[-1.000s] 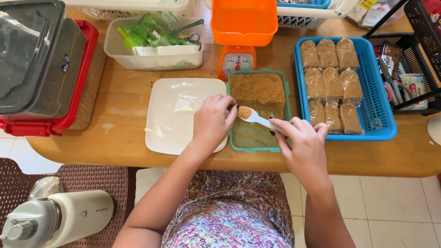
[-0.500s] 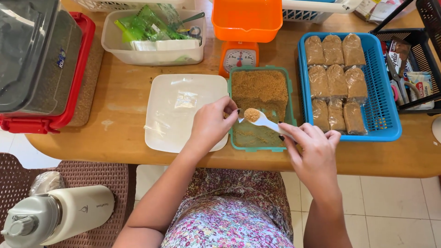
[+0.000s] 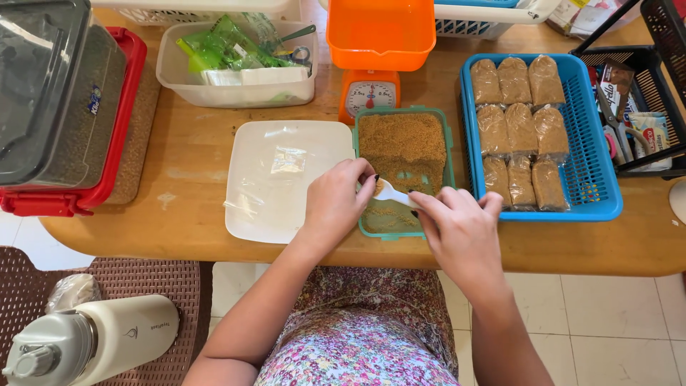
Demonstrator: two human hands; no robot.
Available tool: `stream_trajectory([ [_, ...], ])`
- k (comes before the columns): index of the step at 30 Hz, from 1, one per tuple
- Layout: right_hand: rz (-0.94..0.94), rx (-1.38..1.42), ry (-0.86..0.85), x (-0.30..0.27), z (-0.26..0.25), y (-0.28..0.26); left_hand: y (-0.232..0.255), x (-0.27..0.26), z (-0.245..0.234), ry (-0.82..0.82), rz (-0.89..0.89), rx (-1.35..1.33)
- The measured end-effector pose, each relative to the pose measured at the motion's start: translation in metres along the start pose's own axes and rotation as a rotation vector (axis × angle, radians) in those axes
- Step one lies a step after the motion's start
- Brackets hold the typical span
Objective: Filling small plastic bags with granular material using a spoon and a small funnel, then sealing them by twisting.
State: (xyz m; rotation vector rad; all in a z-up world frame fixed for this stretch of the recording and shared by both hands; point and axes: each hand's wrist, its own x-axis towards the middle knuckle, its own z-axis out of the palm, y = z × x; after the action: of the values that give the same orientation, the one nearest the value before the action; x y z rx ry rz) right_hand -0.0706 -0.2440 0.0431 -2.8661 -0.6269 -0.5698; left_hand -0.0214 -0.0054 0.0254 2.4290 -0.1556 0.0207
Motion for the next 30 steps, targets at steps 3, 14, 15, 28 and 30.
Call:
stream_trajectory([
  [3,-0.084,-0.056,0.047,0.018,0.006,-0.005,0.004,-0.003,-0.004,0.024,0.017,-0.001],
  [14,-0.274,-0.236,0.27,0.058,0.006,-0.025,-0.016,0.0,-0.03,0.092,0.155,0.278],
  [15,-0.278,-0.217,0.269,0.057,0.005,-0.026,-0.016,0.0,-0.028,0.101,0.205,0.364],
  [28,-0.081,-0.157,0.114,0.014,-0.024,0.013,-0.01,0.023,-0.012,0.25,0.256,0.402],
  [30,0.058,-0.168,0.044,-0.002,-0.015,0.031,-0.009,0.024,-0.012,0.257,0.222,0.352],
])
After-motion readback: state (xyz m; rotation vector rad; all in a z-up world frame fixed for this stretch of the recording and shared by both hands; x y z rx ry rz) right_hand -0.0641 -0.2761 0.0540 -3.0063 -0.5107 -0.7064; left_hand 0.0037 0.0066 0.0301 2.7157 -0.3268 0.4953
